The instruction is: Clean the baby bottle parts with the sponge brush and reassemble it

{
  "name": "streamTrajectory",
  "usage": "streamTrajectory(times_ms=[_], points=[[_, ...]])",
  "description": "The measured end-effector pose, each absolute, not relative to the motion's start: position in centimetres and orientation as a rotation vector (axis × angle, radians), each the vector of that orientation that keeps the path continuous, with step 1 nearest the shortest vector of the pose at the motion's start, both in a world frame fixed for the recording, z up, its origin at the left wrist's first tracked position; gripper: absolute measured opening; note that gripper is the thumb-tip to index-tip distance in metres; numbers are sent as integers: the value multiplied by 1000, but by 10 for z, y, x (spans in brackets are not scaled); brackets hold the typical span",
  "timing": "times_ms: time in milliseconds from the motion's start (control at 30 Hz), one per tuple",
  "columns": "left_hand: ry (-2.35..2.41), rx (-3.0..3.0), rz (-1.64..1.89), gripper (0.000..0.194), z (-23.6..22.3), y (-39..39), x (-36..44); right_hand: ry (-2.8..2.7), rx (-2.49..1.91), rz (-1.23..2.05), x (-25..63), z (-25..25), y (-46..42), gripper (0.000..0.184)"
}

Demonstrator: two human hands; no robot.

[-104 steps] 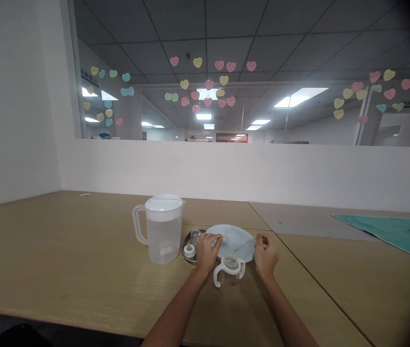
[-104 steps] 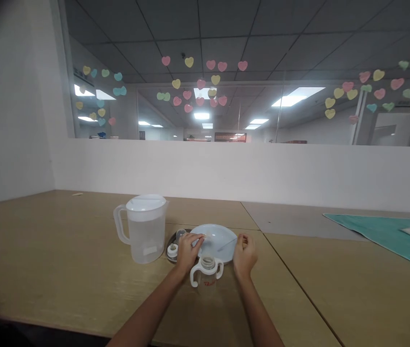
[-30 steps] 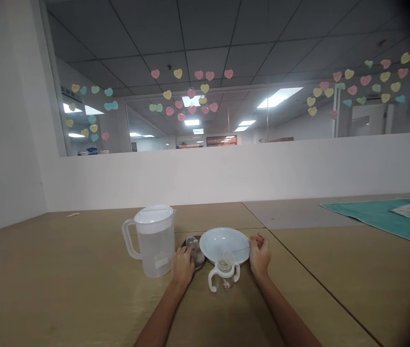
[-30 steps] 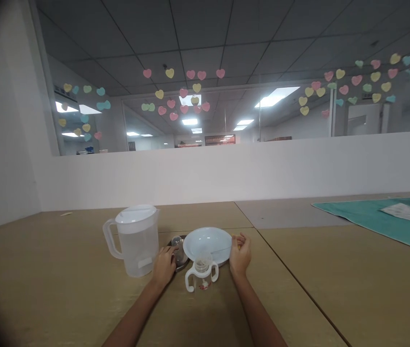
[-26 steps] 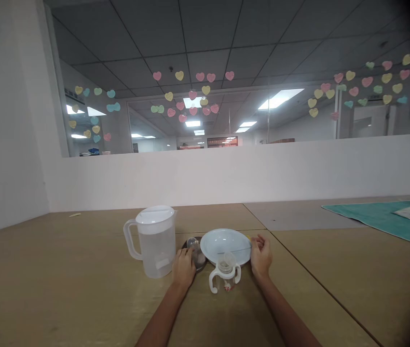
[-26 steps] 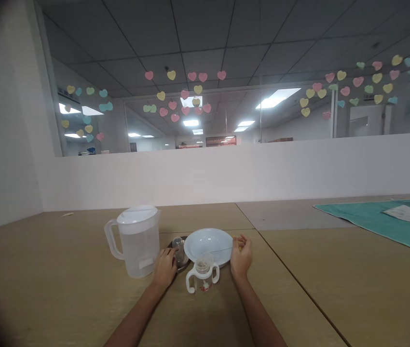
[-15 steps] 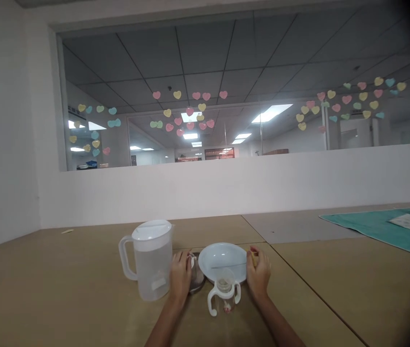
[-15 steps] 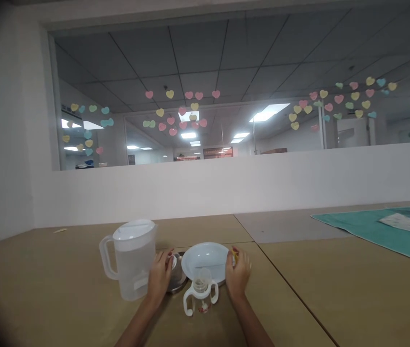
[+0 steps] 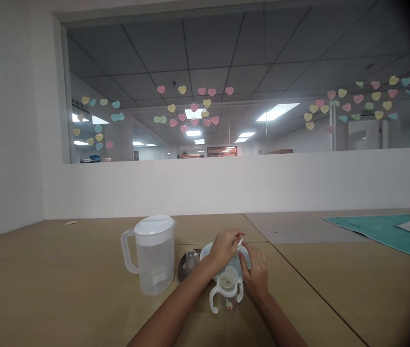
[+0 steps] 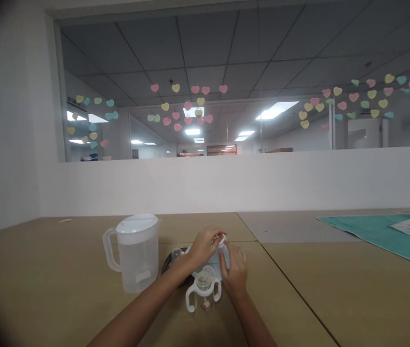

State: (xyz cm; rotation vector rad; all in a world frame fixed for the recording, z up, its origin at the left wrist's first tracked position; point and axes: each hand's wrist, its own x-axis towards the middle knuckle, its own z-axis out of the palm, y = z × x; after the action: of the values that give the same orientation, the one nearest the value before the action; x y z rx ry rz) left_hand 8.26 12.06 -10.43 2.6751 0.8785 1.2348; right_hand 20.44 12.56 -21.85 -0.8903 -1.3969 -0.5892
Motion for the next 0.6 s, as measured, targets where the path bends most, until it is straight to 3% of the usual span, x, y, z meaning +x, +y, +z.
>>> streamTrajectory(times_ms=[133,400,600], points=[[796,2743,1161,29,-101,111,94,-1299,-938,-663,207,-220,129,40],[709,2965,1003,28,-119,73,102,-1260,-807,-740,216,-216,127,14],[754,3055,1044,27,-129,60,99,-1246,-781,-843,217,-211,125,20]])
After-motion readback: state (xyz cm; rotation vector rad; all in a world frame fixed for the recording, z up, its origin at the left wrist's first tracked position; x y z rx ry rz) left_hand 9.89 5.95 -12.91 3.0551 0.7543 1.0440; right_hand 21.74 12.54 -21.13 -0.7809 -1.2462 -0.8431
